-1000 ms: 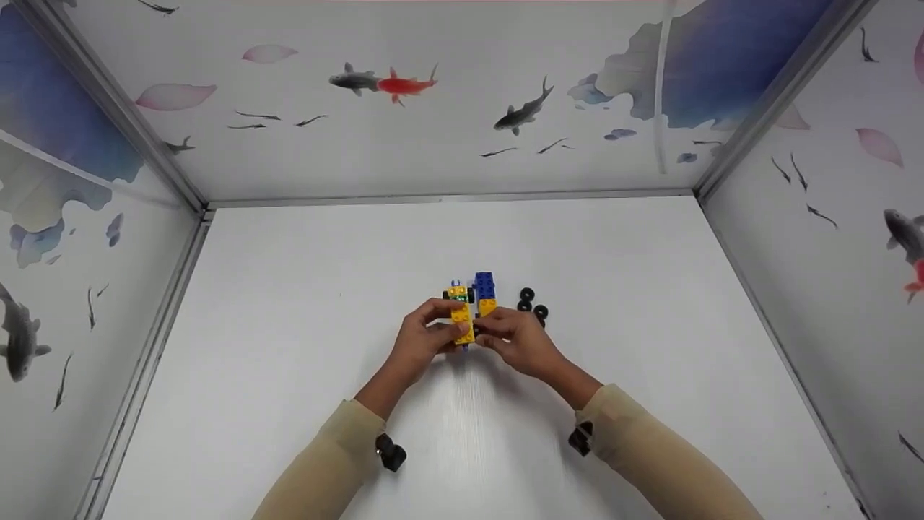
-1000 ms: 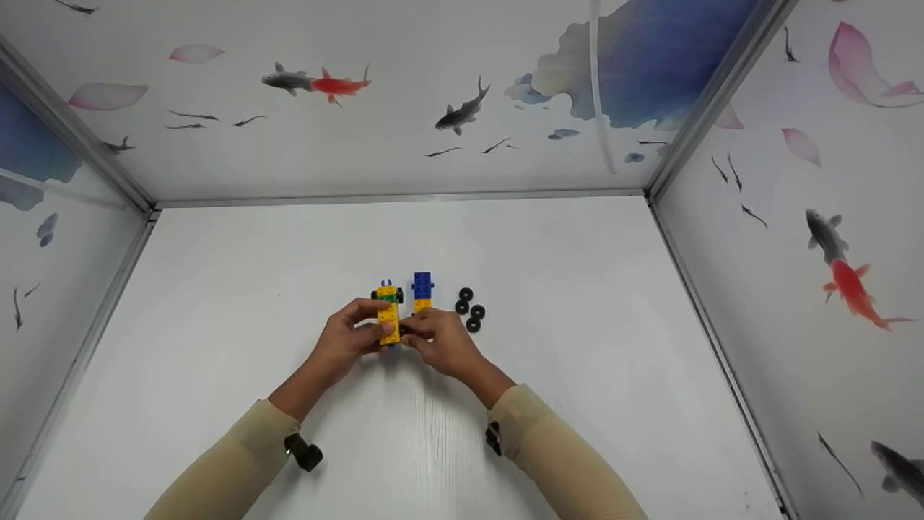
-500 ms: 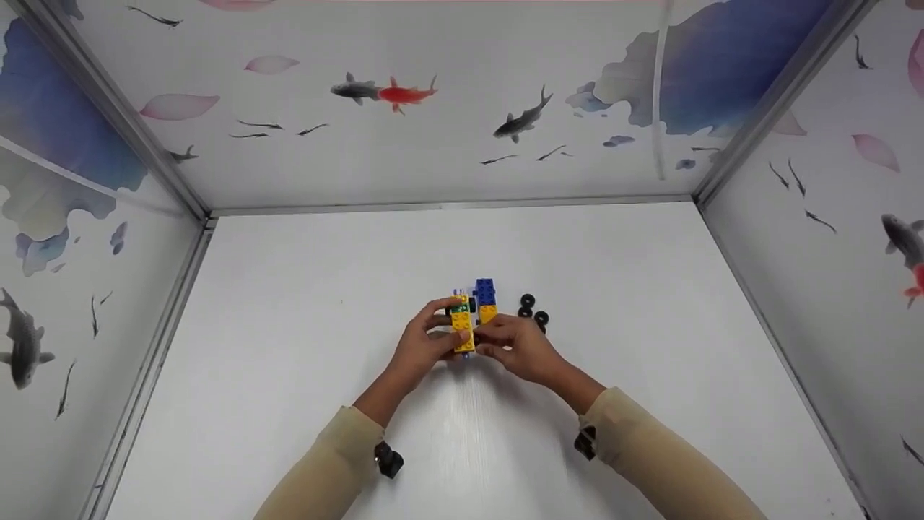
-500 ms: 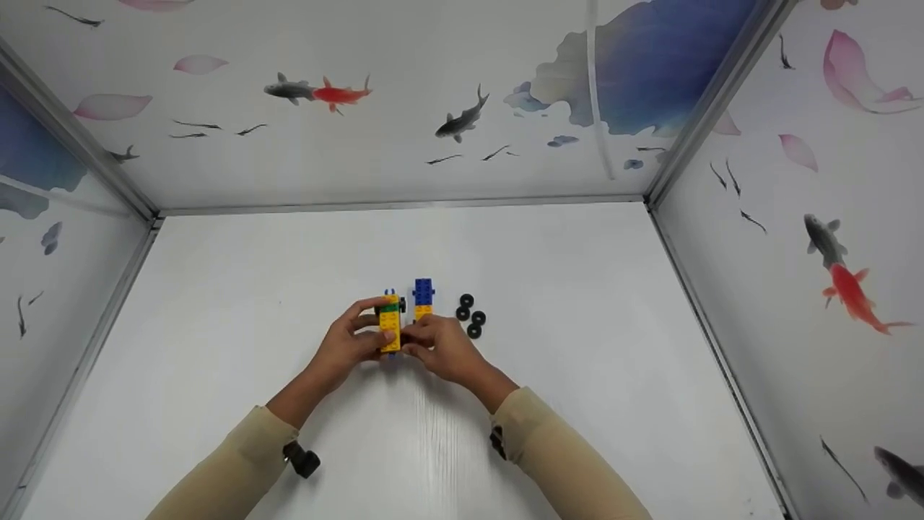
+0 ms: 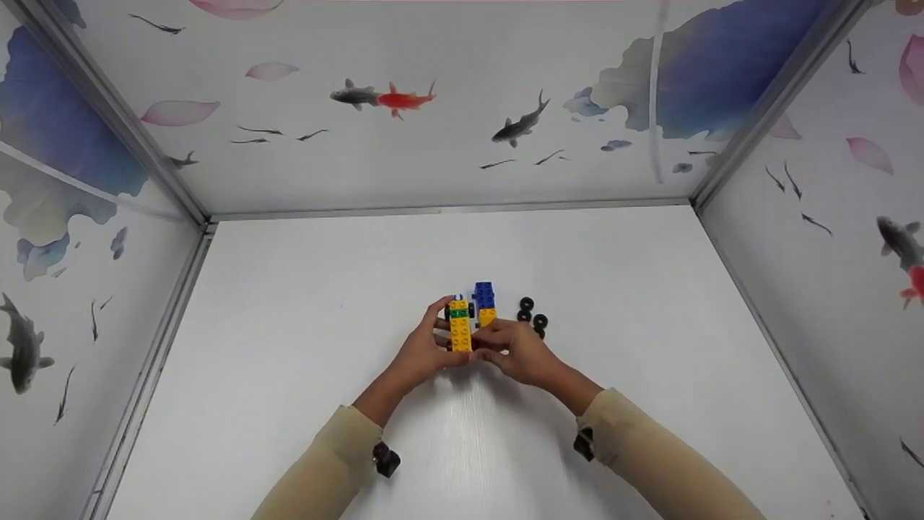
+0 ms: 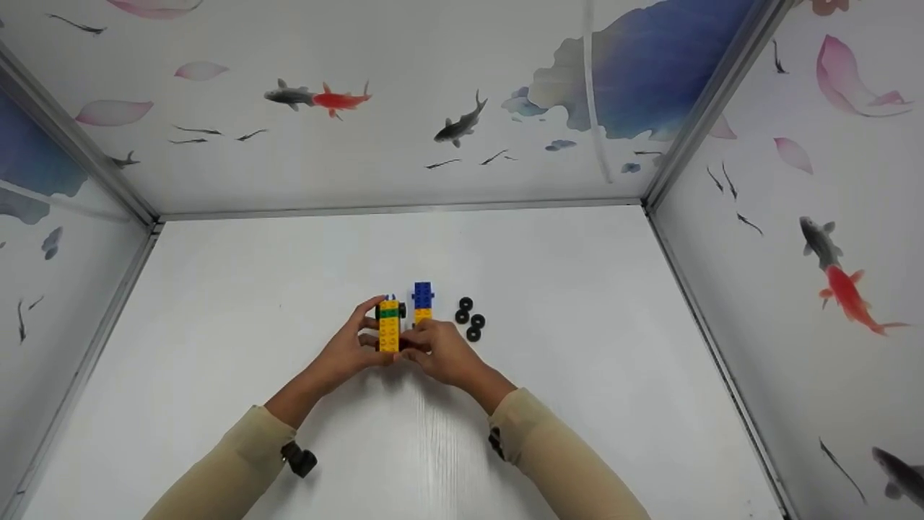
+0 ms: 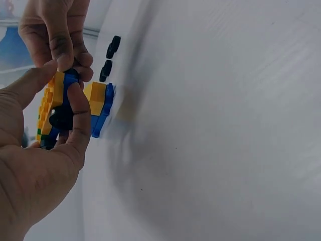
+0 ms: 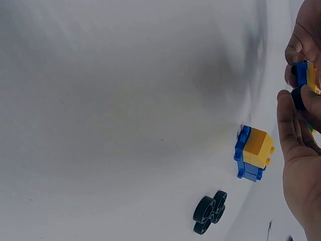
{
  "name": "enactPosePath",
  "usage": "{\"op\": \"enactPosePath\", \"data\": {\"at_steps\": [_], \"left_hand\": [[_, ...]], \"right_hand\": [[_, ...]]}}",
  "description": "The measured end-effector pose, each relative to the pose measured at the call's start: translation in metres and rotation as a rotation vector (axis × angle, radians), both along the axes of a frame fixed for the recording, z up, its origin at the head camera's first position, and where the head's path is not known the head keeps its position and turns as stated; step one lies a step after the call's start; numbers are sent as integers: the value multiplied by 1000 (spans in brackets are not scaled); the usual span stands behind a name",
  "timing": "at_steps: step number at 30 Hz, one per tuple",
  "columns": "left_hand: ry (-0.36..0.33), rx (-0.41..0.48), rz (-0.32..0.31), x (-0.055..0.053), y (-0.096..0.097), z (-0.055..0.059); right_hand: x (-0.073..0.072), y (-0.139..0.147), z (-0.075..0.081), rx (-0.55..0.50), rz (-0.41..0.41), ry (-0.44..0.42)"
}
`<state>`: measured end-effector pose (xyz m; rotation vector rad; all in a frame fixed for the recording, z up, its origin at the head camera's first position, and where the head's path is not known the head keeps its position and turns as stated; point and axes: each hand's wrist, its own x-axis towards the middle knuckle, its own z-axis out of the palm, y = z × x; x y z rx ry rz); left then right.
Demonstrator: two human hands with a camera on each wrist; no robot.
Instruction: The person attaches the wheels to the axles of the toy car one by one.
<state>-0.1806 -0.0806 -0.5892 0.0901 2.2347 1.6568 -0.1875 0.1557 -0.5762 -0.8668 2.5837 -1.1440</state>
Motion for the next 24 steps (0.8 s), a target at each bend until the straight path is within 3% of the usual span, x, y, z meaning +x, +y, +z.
{"op": "enactPosePath", "data": {"at_steps": [7,12,18,24], "left_hand": [[71,-108,-18,0,0,-5],[127,-232,-21,0,1,-4],[181,-333,7,-1,3,-1],[220,-405,30,-8,-3,-3]], "right_hand": [[0,-2,-4,29,10,20],[0,-4,-5,25,-14,-4],[0,-6,-7,-2,-59,-52],[-1,-5,-8,-39,-47,-64]]}}
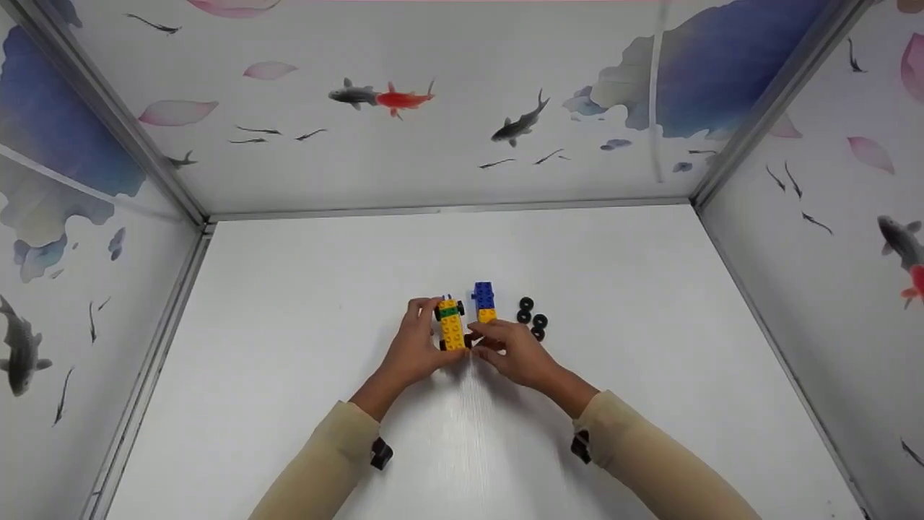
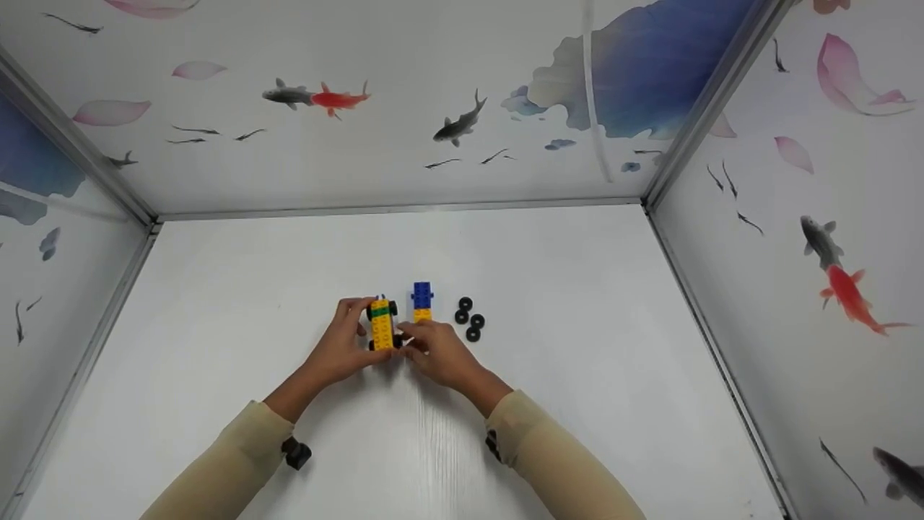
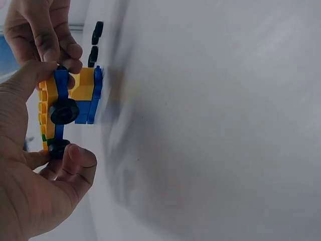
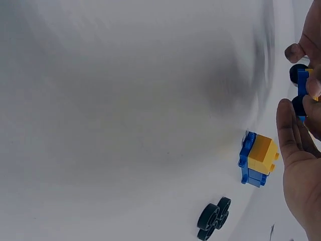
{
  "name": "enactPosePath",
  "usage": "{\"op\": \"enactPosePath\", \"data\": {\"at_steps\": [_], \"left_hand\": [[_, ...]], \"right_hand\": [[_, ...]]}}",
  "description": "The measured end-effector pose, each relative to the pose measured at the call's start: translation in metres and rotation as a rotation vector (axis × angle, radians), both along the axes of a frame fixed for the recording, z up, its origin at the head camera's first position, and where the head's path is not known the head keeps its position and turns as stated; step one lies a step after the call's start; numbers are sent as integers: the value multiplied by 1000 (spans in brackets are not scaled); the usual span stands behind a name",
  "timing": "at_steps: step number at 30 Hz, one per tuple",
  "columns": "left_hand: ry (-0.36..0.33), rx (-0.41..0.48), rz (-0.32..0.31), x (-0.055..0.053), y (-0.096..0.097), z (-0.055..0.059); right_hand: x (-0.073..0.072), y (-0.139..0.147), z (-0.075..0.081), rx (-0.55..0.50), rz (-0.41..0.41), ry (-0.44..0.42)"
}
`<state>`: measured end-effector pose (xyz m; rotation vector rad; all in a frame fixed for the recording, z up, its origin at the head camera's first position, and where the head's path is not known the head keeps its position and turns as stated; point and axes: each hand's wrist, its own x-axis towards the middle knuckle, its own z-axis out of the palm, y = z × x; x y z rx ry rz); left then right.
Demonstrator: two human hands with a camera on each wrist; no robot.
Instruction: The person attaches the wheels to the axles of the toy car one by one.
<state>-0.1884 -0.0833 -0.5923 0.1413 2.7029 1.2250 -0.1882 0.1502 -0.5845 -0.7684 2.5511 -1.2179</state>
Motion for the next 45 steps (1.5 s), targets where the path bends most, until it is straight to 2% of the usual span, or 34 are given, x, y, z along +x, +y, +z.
{"op": "enactPosePath", "data": {"at_steps": [3,8,14,18,23,28,40,45], "left_hand": [[1,-68,28,-6,-7,-2],[-24,-94,65,-17,-24,-2],[-43,-86,69,-27,-44,-3],[-88,-118,52,-31,-50,-4],[-136,-146,37,-33,-54,-7],[-157,-133,31,-34,-55,-7],[-164,-151,18,-35,-55,-6],[-155,-154,33,-35,-52,-3]], "right_hand": [[0,3,-2,-13,-5,-6],[0,10,-5,-9,-32,-14],[2,20,-8,-25,-42,-19],[2,25,-10,-23,-49,-27],[2,31,-9,1,-67,-30],[1,38,-7,2,-80,-16],[-5,61,-11,33,-143,-7],[-8,70,-12,35,-172,7]]}}
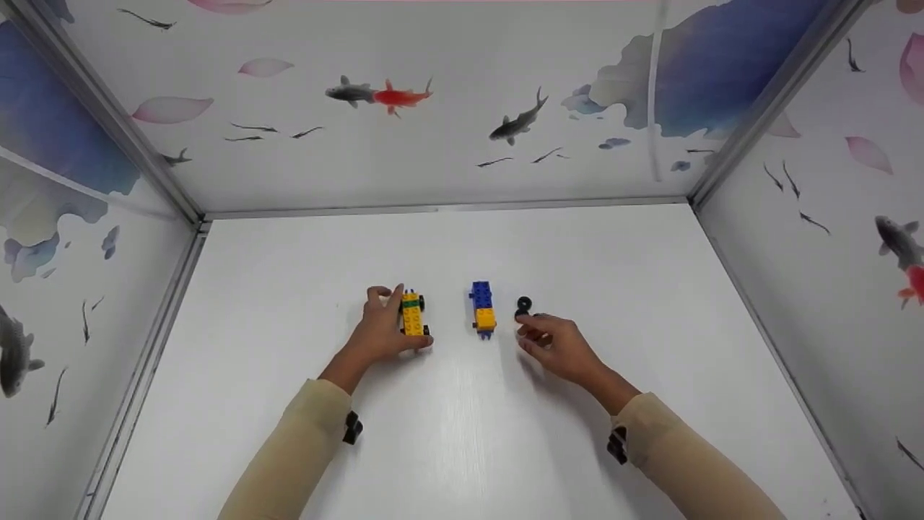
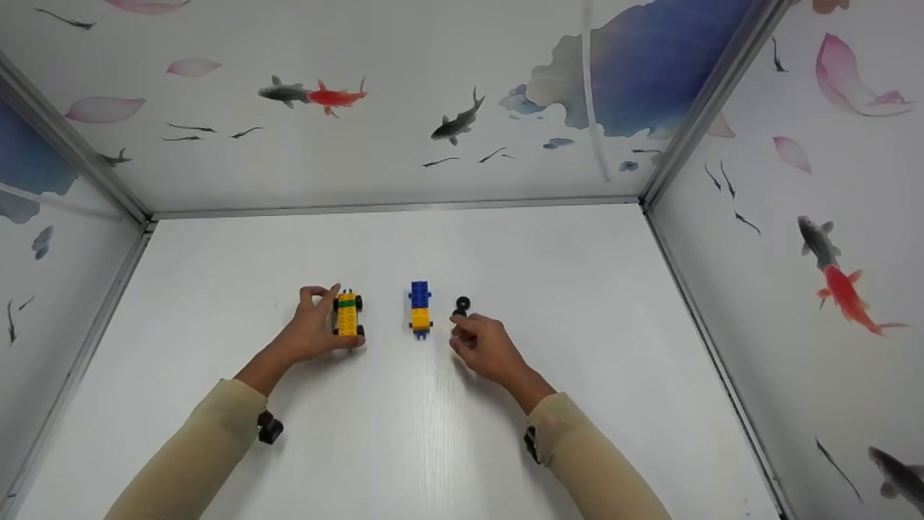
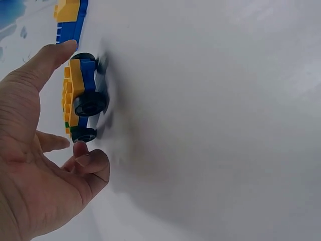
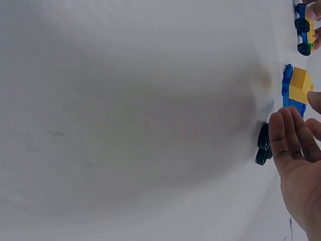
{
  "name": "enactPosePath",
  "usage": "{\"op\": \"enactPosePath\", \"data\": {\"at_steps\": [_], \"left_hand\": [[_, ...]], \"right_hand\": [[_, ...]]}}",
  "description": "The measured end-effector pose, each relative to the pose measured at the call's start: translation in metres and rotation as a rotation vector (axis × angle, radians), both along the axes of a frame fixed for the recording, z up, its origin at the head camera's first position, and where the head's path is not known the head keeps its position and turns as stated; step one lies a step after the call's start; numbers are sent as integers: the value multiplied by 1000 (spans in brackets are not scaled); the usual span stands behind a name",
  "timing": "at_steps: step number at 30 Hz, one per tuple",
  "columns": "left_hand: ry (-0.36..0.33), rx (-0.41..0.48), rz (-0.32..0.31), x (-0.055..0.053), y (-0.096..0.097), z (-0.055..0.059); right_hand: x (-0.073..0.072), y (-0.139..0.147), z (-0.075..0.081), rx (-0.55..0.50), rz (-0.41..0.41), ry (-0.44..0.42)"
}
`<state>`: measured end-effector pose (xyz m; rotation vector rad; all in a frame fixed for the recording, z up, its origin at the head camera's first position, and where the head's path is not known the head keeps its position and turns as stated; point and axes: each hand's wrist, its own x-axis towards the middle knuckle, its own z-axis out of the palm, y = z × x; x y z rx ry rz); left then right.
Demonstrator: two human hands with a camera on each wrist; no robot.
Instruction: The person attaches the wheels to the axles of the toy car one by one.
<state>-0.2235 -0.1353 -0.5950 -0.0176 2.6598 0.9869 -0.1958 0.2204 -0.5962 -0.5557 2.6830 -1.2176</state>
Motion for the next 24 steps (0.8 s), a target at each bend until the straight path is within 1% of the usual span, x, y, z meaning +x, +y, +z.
{"op": "enactPosePath", "data": {"at_steps": [3,5,7,10,13,14,19,24], "left_hand": [[35,2,11,0,5,6],[78,-4,-2,1,10,11],[131,-28,-30,1,16,15],[220,-88,-85,1,27,18],[274,-147,-130,-1,39,20],[285,-157,-142,-2,43,20],[298,-196,-205,-5,65,20],[295,-201,-266,-9,82,19]], "right_hand": [[-2,4,-1,6,-20,5],[-3,7,-2,6,-26,10],[-4,9,-3,9,-29,20],[-5,13,-4,9,-27,38],[-5,17,-5,7,-36,49],[-5,18,-5,5,-38,56],[-6,23,-5,9,-80,57],[-8,26,-7,32,-118,81]]}}
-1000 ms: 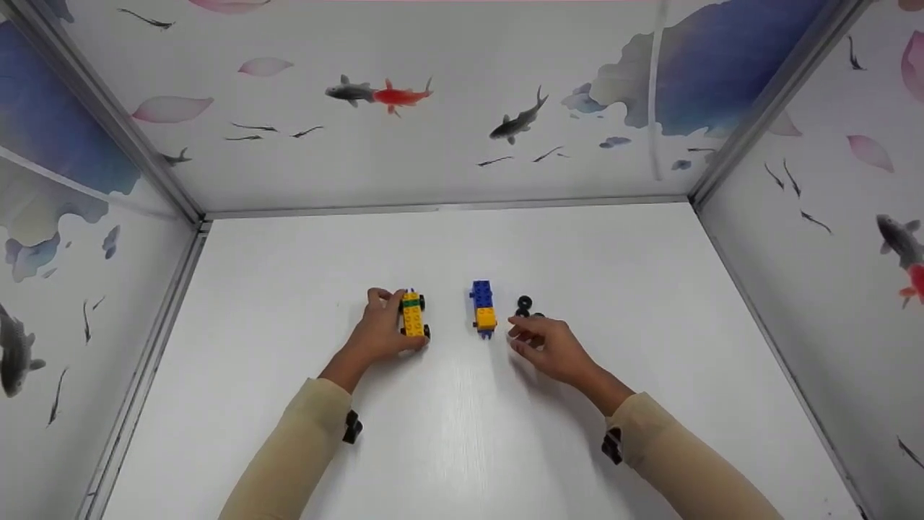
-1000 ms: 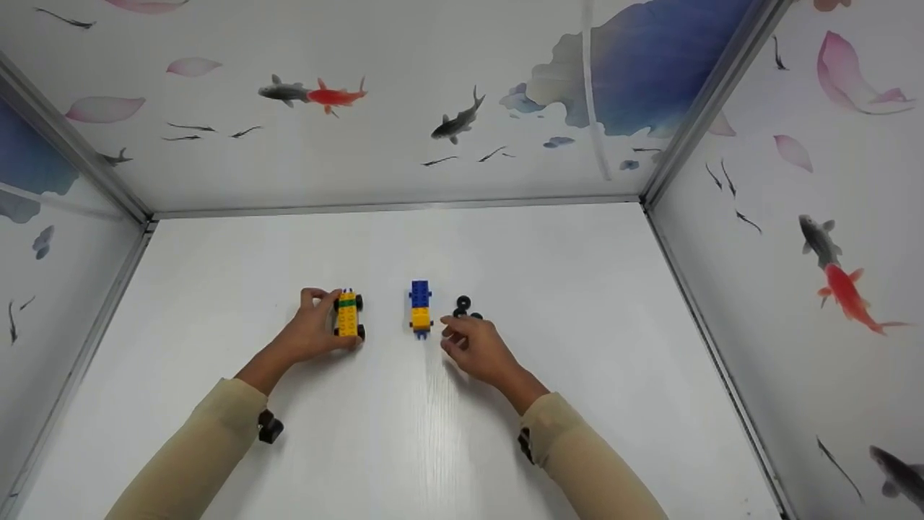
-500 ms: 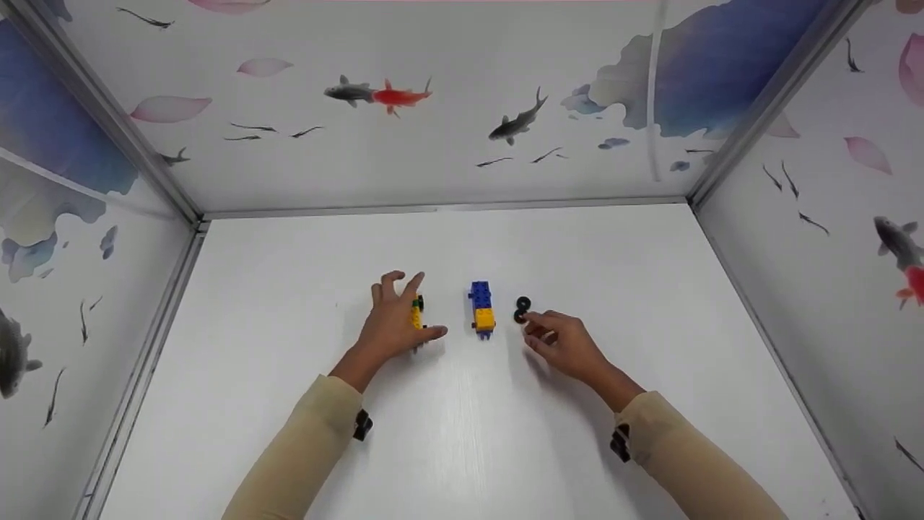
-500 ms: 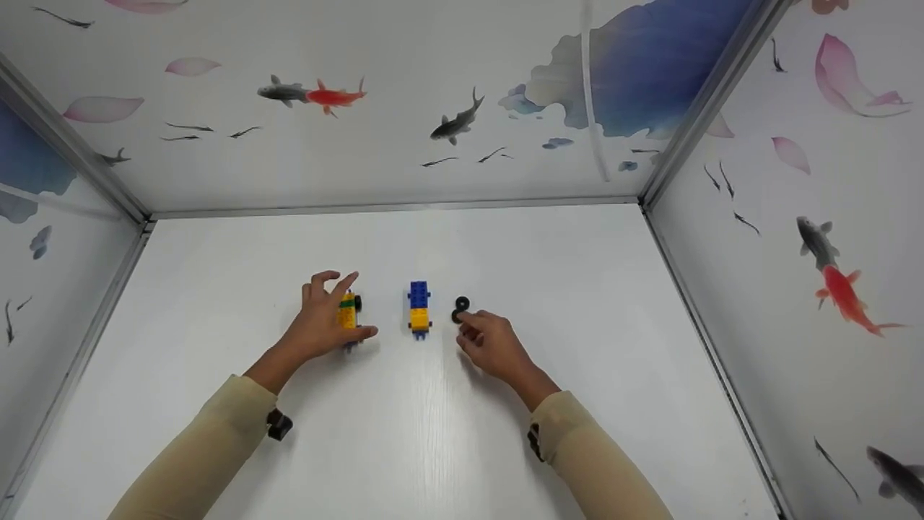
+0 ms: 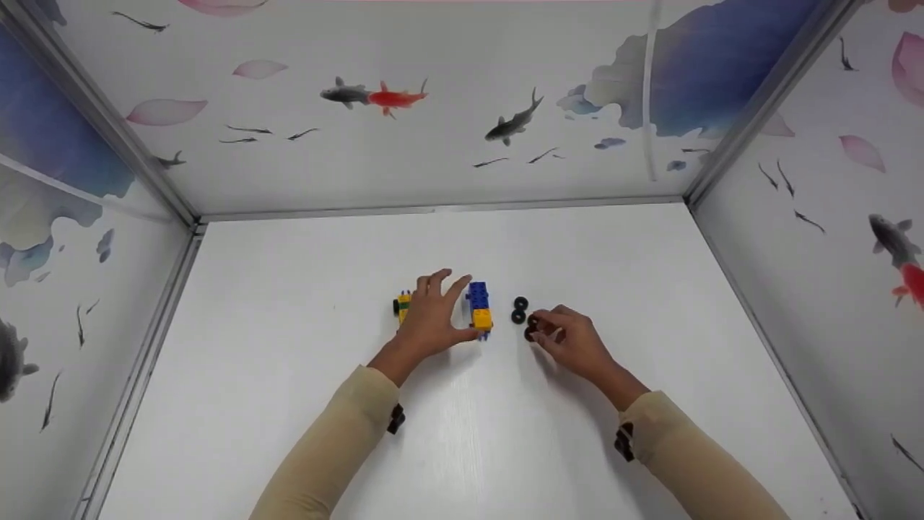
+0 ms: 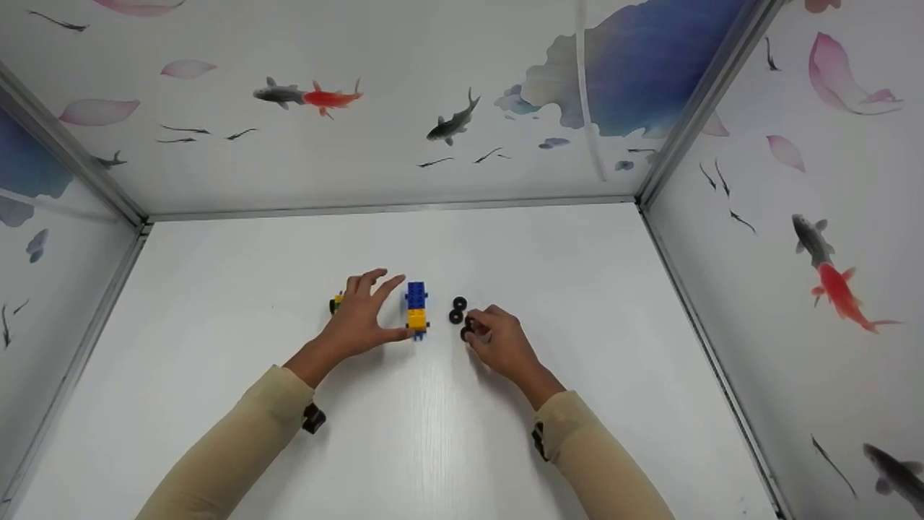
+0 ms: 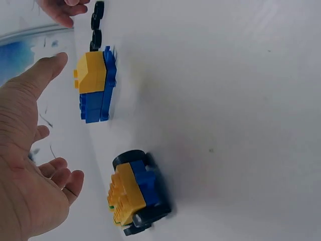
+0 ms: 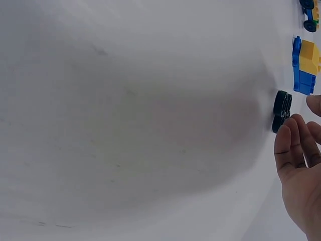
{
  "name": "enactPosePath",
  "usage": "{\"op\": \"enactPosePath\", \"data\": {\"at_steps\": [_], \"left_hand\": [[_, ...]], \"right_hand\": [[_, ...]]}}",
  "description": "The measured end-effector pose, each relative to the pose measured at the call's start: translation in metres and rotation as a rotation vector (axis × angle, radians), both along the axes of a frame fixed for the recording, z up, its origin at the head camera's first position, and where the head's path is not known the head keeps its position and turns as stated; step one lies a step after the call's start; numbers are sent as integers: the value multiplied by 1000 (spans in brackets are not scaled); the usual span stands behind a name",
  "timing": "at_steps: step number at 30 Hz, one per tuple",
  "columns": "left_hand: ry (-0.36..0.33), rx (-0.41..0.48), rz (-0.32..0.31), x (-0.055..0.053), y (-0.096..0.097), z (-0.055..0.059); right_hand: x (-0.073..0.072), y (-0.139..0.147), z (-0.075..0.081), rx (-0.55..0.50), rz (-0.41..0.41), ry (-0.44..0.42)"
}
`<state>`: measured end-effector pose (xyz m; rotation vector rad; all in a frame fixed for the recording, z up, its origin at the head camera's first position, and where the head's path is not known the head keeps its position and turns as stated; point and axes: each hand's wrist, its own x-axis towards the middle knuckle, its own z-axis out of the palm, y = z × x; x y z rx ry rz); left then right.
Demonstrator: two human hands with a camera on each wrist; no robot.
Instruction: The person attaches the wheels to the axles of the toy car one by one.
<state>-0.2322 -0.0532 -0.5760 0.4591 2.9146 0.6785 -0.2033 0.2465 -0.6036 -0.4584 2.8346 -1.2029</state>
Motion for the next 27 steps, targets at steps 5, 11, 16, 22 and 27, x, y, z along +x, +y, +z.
{"op": "enactPosePath", "data": {"at_steps": [5,11,16,22,27], "left_hand": [[-44,27,-34,-3,10,-6],[-48,11,-65,-5,17,-11],[-71,-9,-86,-5,21,-14],[-92,-1,-92,-3,25,-19],[-108,12,-80,-3,27,-20]], "right_hand": [[0,1,-1,22,-30,25],[0,2,-3,139,21,59],[0,1,-5,249,81,74],[1,0,-8,276,103,94],[2,2,-7,285,79,86]]}}
